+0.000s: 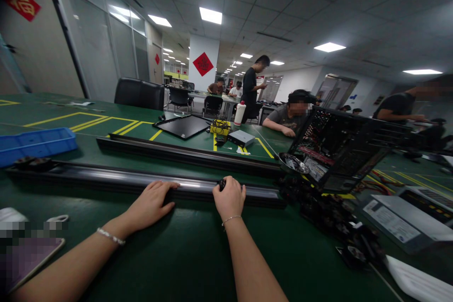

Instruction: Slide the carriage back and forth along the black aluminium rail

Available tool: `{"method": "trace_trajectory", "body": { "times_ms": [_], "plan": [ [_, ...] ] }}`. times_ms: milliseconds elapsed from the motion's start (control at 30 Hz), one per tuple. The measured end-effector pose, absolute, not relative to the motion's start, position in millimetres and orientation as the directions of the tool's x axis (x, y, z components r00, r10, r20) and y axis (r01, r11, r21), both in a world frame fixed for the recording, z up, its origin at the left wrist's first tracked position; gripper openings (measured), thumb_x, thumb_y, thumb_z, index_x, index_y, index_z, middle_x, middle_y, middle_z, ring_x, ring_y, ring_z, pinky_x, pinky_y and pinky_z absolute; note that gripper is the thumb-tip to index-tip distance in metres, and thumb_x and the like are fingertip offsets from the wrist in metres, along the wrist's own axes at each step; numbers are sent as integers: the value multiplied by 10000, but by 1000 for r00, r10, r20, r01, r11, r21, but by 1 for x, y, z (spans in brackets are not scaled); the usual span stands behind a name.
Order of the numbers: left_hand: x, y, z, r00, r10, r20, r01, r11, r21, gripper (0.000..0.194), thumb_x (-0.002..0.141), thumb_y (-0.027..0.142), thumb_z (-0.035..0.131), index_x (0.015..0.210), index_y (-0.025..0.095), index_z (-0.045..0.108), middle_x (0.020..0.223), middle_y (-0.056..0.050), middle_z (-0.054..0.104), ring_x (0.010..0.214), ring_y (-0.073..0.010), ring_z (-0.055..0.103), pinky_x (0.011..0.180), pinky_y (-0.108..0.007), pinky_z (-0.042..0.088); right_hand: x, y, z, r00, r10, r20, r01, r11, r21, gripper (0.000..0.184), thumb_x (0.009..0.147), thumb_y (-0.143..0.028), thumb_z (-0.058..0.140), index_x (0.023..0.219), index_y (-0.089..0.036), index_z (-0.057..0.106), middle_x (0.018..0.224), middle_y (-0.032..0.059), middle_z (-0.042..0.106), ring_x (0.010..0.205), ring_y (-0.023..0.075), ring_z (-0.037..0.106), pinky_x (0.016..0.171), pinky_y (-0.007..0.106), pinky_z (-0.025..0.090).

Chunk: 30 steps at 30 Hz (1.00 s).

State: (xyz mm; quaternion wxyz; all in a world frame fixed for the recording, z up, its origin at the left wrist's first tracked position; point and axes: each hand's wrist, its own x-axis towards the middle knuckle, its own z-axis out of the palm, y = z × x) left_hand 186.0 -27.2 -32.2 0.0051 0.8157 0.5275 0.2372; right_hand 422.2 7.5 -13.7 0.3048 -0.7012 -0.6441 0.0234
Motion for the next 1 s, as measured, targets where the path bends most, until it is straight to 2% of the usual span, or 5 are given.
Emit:
{"method": "trace_trajectory", "body": {
  "times_ms": [400, 767, 1000],
  "plan": [
    [186, -28, -31, 330, 865, 377, 860, -440, 258, 412, 773, 274, 520, 1176, 198, 477, 1156, -65, 602, 1106, -228, 505, 1024, -413, 290, 422, 7, -14, 166, 916, 366, 889, 21, -457, 237, 735, -284, 458, 927, -196, 565, 960, 66, 625, 1013, 216, 522, 1029, 438, 216],
    [186, -28, -31, 335, 863, 379, 858, -445, 255, 415, 768, 272, 529, 1173, 199, 476, 1147, -59, 603, 1096, -225, 505, 1015, -412, 298, 426, 9, -16, 199, 914, 353, 890, -19, -455, 252, 749, -269, 451, 958, -179, 558, 978, 77, 633, 1015, 213, 538, 1053, 439, 182],
    [186, -28, -31, 334, 858, 389, 858, -448, 251, 413, 770, 285, 523, 1172, 203, 480, 1146, -60, 607, 1091, -224, 514, 1009, -410, 304, 428, 8, -15, 179, 917, 357, 898, -4, -441, 222, 794, -331, 434, 925, -197, 553, 961, 60, 638, 1001, 207, 541, 1048, 463, 177]
  ]
}}
